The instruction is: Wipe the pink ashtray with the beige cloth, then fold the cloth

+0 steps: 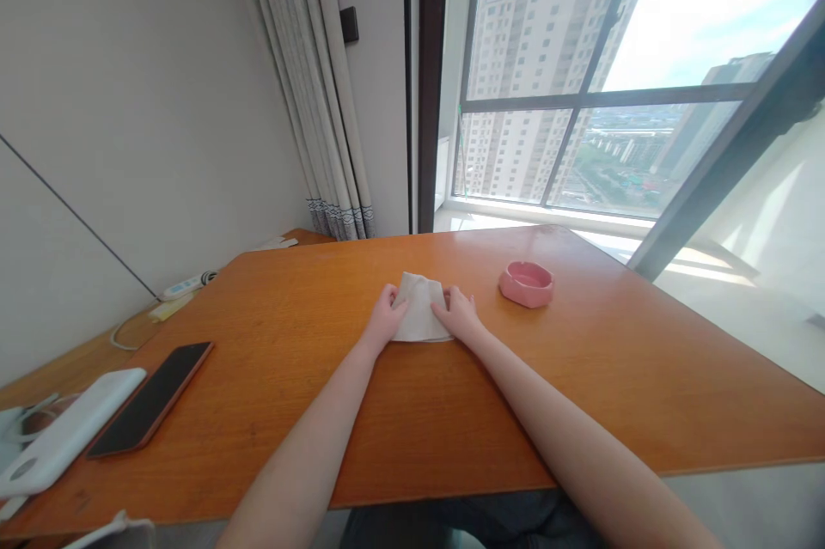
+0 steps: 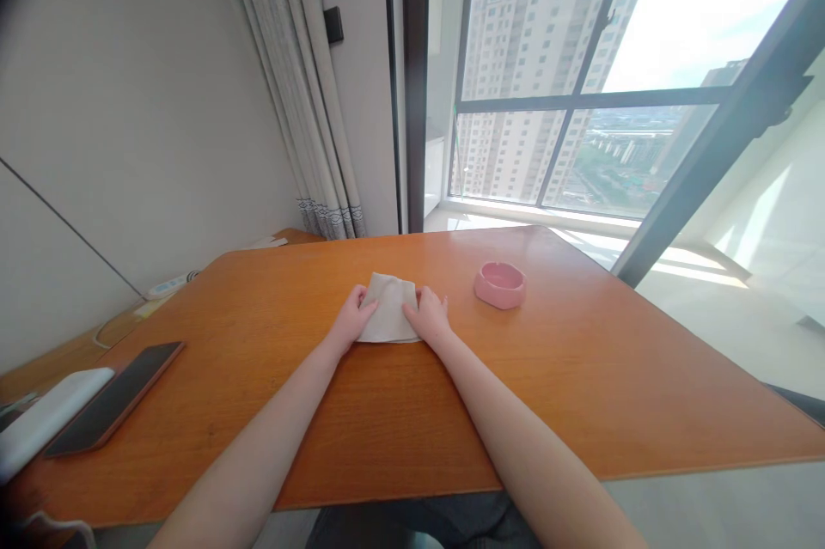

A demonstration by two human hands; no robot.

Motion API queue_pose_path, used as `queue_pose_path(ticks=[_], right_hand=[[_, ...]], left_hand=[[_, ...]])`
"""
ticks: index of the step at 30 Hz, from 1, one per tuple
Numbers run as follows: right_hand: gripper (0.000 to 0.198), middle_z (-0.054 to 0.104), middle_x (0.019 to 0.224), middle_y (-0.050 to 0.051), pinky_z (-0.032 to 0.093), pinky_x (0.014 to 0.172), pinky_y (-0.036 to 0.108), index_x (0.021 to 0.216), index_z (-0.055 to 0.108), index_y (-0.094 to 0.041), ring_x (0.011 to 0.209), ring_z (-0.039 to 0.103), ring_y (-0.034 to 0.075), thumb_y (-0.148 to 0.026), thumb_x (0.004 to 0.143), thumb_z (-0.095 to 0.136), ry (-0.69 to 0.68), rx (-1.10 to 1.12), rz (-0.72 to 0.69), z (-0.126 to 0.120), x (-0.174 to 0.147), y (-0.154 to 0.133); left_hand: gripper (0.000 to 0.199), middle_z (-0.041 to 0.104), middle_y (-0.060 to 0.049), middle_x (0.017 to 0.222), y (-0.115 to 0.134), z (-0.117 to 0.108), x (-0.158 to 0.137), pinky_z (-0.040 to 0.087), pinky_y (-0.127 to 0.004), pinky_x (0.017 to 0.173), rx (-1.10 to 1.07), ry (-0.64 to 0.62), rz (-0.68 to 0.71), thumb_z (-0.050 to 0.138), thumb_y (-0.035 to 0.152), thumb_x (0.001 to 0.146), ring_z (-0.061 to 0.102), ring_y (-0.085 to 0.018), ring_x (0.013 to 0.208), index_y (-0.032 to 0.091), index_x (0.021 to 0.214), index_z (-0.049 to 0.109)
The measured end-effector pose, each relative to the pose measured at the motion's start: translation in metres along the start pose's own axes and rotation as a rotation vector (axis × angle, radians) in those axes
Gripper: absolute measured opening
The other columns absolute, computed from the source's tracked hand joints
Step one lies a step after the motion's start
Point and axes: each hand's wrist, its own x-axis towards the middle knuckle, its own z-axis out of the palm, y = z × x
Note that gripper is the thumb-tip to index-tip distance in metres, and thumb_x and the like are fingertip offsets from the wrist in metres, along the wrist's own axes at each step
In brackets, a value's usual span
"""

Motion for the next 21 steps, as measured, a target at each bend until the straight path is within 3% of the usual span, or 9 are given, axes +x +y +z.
queue_pose_path(ticks=[3, 5, 7, 10, 12, 15, 21], right_hand=[[0.056, 0.063, 0.113, 0.007, 0.038, 0.099, 0.046, 0.130, 0.033, -0.022, 0.109, 0.057, 0.021, -0.042, 0.081, 0.052, -0.158, 0.557, 0.018, -0.007, -0.002, -0.007], [0.054, 0.062, 0.115, 0.007, 0.046, 0.093, 0.040, 0.130, 0.033, -0.023, 0.106, 0.059, 0.020, -0.045, 0.084, 0.048, -0.351, 0.872, 0.010, -0.015, -0.007, -0.014], [0.047, 0.063, 0.114, 0.009, 0.048, 0.091, 0.039, 0.123, 0.042, -0.020, 0.104, 0.061, 0.021, -0.043, 0.083, 0.049, -0.507, 1.020, 0.039, -0.024, -0.014, -0.021], [0.037, 0.066, 0.108, 0.012, 0.049, 0.091, 0.038, 0.109, 0.053, -0.014, 0.101, 0.062, 0.022, -0.033, 0.078, 0.058, -0.556, 1.081, 0.157, -0.042, -0.027, -0.029], [0.034, 0.067, 0.104, 0.011, 0.050, 0.090, 0.037, 0.106, 0.054, -0.015, 0.097, 0.064, 0.022, -0.025, 0.074, 0.062, -0.472, 1.099, 0.222, -0.057, -0.036, -0.029], [0.034, 0.068, 0.102, 0.008, 0.053, 0.086, 0.035, 0.106, 0.055, -0.018, 0.091, 0.066, 0.020, -0.023, 0.073, 0.063, -0.207, 1.101, 0.266, -0.089, -0.051, -0.015], [0.037, 0.067, 0.104, 0.010, 0.058, 0.066, 0.034, 0.104, 0.055, -0.022, 0.084, 0.067, 0.022, -0.030, 0.069, 0.063, 0.364, 0.926, 0.321, -0.146, -0.080, 0.075]], left_hand=[[0.027, 0.062, -0.002, 0.087, 0.010, -0.003, -0.003, 0.045, -0.028, 0.072, -0.448, -0.096, -0.070, 0.062, 0.031, 0.072, 0.058, -0.017, 0.080, 0.019, 0.094, 0.050], [0.041, 0.064, -0.006, 0.098, 0.017, -0.007, -0.005, 0.046, -0.030, 0.076, -0.613, -0.190, -0.130, 0.065, 0.032, 0.071, 0.060, -0.020, 0.087, 0.018, 0.107, 0.051], [0.048, 0.064, -0.009, 0.105, 0.021, -0.010, -0.008, 0.047, -0.032, 0.077, -0.678, -0.272, -0.180, 0.067, 0.031, 0.071, 0.061, -0.023, 0.091, 0.017, 0.113, 0.051], [0.049, 0.063, -0.010, 0.108, 0.020, -0.008, -0.010, 0.048, -0.031, 0.077, -0.712, -0.346, -0.226, 0.069, 0.030, 0.070, 0.062, -0.022, 0.091, 0.017, 0.114, 0.051], [0.046, 0.063, -0.009, 0.109, 0.016, -0.004, -0.010, 0.048, -0.030, 0.076, -0.753, -0.374, -0.261, 0.069, 0.029, 0.071, 0.063, -0.019, 0.088, 0.018, 0.111, 0.050], [0.030, 0.063, -0.008, 0.108, 0.007, 0.002, -0.008, 0.048, -0.025, 0.072, -0.806, -0.367, -0.354, 0.064, 0.024, 0.076, 0.063, -0.013, 0.084, 0.019, 0.102, 0.050], [0.007, 0.066, -0.007, 0.089, -0.008, 0.003, -0.002, 0.047, -0.020, 0.067, -0.838, -0.266, -0.487, 0.053, 0.014, 0.082, 0.062, -0.009, 0.073, 0.015, 0.088, 0.055]])
